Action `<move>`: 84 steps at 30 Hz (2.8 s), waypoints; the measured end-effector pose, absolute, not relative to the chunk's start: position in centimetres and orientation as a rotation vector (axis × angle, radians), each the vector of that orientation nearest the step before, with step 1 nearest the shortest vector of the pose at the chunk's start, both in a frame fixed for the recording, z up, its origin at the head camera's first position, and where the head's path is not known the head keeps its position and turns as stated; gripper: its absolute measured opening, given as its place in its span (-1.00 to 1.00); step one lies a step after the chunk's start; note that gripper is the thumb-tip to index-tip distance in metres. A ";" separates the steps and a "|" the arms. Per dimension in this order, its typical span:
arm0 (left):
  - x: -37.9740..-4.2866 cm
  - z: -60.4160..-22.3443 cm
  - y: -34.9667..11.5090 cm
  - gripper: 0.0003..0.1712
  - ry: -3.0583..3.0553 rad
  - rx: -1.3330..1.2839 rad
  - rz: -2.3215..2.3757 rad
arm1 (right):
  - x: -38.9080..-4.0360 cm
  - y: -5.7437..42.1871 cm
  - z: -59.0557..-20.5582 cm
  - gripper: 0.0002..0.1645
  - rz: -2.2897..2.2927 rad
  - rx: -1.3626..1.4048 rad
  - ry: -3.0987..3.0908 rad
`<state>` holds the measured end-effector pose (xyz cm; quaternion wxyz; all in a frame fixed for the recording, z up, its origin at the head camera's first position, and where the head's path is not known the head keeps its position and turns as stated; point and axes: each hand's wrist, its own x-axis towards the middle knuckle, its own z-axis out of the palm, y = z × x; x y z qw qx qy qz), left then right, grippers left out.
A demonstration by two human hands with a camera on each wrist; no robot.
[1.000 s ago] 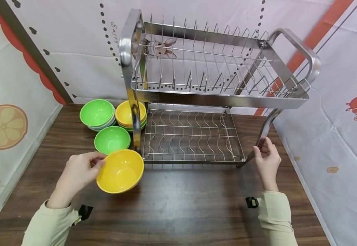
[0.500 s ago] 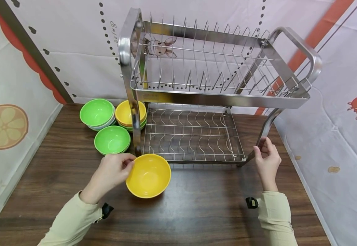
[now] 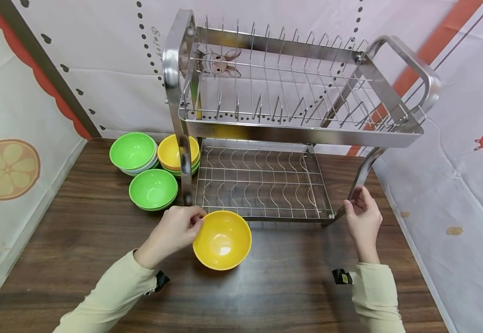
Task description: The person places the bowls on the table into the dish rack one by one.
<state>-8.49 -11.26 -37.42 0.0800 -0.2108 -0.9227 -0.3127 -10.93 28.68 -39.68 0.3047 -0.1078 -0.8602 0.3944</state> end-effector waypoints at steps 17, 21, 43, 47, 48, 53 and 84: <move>-8.9 -37.5 -10.2 -0.90 -2.757 -0.644 -0.973 | -6.0 19.0 -36.5 -0.58 0.941 0.804 -2.107; -9.0 -37.7 -10.1 -0.90 -2.736 -0.661 -0.954 | -4.6 16.3 -36.5 -0.59 0.912 1.075 -2.136; -9.1 -37.6 -10.0 -0.89 -2.722 -0.622 -0.984 | -3.9 13.0 -37.4 -0.77 0.470 1.529 -2.251; -9.1 -37.6 -10.0 -0.89 -2.724 -0.632 -0.994 | -3.9 12.7 -37.6 -0.80 0.424 1.524 -2.239; -9.1 -37.7 -10.0 -0.88 -2.724 -0.637 -0.990 | -3.9 12.7 -37.6 -0.81 0.418 1.522 -2.236; -9.1 -37.6 -9.9 -0.89 -2.734 -0.658 -0.980 | -3.9 12.5 -37.5 -0.85 0.404 1.515 -2.210; -12.1 -38.8 -14.2 -0.64 -2.454 -0.230 -1.445 | -5.1 13.1 -36.8 -0.73 0.479 1.367 -2.135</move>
